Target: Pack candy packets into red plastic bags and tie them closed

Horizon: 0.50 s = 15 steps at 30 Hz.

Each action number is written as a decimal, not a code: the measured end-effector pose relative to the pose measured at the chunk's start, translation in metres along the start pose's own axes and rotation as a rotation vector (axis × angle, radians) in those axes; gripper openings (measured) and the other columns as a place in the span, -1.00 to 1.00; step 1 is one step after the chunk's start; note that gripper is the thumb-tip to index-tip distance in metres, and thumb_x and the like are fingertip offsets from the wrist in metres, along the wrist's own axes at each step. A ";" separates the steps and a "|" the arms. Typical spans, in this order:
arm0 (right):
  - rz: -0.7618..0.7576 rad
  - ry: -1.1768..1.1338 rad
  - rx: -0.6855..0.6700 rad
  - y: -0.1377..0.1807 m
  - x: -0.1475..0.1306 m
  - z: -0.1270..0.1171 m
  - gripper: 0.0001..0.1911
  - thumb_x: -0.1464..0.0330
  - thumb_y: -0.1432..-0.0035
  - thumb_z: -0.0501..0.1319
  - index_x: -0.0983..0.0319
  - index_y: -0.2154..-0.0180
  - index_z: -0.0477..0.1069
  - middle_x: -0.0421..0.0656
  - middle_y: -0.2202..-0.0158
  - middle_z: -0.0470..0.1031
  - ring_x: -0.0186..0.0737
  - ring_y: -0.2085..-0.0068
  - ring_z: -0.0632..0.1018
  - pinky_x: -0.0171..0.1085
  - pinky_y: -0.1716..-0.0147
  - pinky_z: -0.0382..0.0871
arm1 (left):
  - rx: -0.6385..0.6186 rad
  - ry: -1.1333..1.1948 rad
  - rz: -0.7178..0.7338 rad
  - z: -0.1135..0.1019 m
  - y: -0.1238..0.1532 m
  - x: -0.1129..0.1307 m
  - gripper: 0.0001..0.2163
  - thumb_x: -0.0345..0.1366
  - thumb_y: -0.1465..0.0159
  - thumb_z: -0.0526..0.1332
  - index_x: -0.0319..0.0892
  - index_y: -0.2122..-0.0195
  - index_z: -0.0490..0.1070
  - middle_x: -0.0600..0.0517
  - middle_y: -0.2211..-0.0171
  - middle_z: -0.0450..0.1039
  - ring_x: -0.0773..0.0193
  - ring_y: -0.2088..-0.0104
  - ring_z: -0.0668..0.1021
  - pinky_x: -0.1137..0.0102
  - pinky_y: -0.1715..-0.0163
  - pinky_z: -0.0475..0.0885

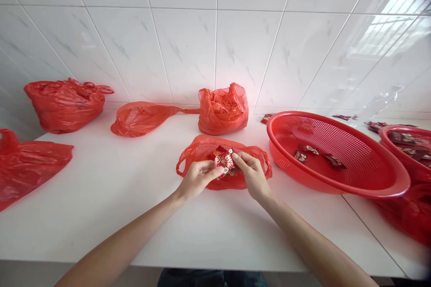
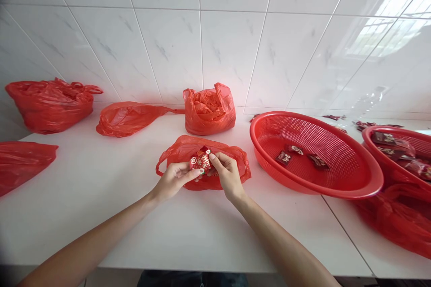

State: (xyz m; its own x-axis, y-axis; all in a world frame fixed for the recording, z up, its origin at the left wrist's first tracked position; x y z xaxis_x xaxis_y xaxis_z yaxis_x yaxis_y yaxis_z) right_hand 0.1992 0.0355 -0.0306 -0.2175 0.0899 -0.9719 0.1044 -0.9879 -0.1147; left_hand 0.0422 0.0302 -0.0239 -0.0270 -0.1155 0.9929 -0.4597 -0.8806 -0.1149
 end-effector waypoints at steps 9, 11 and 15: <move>0.096 -0.103 -0.083 0.001 0.004 0.003 -0.63 0.07 -0.21 0.27 0.22 0.44 0.48 -0.19 0.42 0.50 -0.28 0.39 0.47 -0.26 0.29 0.39 | 0.012 0.008 0.001 0.002 0.000 -0.006 -0.73 -0.13 -0.30 0.28 -0.26 0.22 0.60 -0.04 0.34 0.58 0.18 0.29 0.58 0.28 0.17 0.52; 0.088 -0.086 -0.078 0.001 0.003 0.003 -0.63 0.06 -0.21 0.26 0.21 0.44 0.48 -0.20 0.42 0.49 -0.27 0.38 0.47 -0.26 0.29 0.39 | -0.004 0.017 -0.004 0.003 0.000 -0.004 -0.73 -0.13 -0.30 0.28 -0.25 0.19 0.60 -0.05 0.29 0.59 0.15 0.22 0.59 0.26 0.11 0.51; 0.005 0.031 -0.010 0.003 -0.003 0.001 -0.65 0.06 -0.23 0.24 0.20 0.41 0.49 -0.20 0.42 0.48 -0.25 0.37 0.45 -0.26 0.28 0.38 | 0.045 -0.002 0.034 -0.001 0.000 0.000 -0.75 -0.13 -0.31 0.26 -0.22 0.19 0.58 -0.05 0.23 0.58 0.12 0.13 0.57 0.27 0.03 0.45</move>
State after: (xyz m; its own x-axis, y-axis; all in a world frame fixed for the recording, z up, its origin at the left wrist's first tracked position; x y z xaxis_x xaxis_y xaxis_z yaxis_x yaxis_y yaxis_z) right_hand 0.1991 0.0320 -0.0277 -0.1868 0.0886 -0.9784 0.1150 -0.9871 -0.1114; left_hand 0.0413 0.0302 -0.0236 -0.0399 -0.1467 0.9884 -0.4184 -0.8958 -0.1499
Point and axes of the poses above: each hand's wrist, its own y-axis away from the middle knuckle, its own z-axis out of the palm, x = y × z, the point moved 5 cm from there along -y, towards the middle knuckle
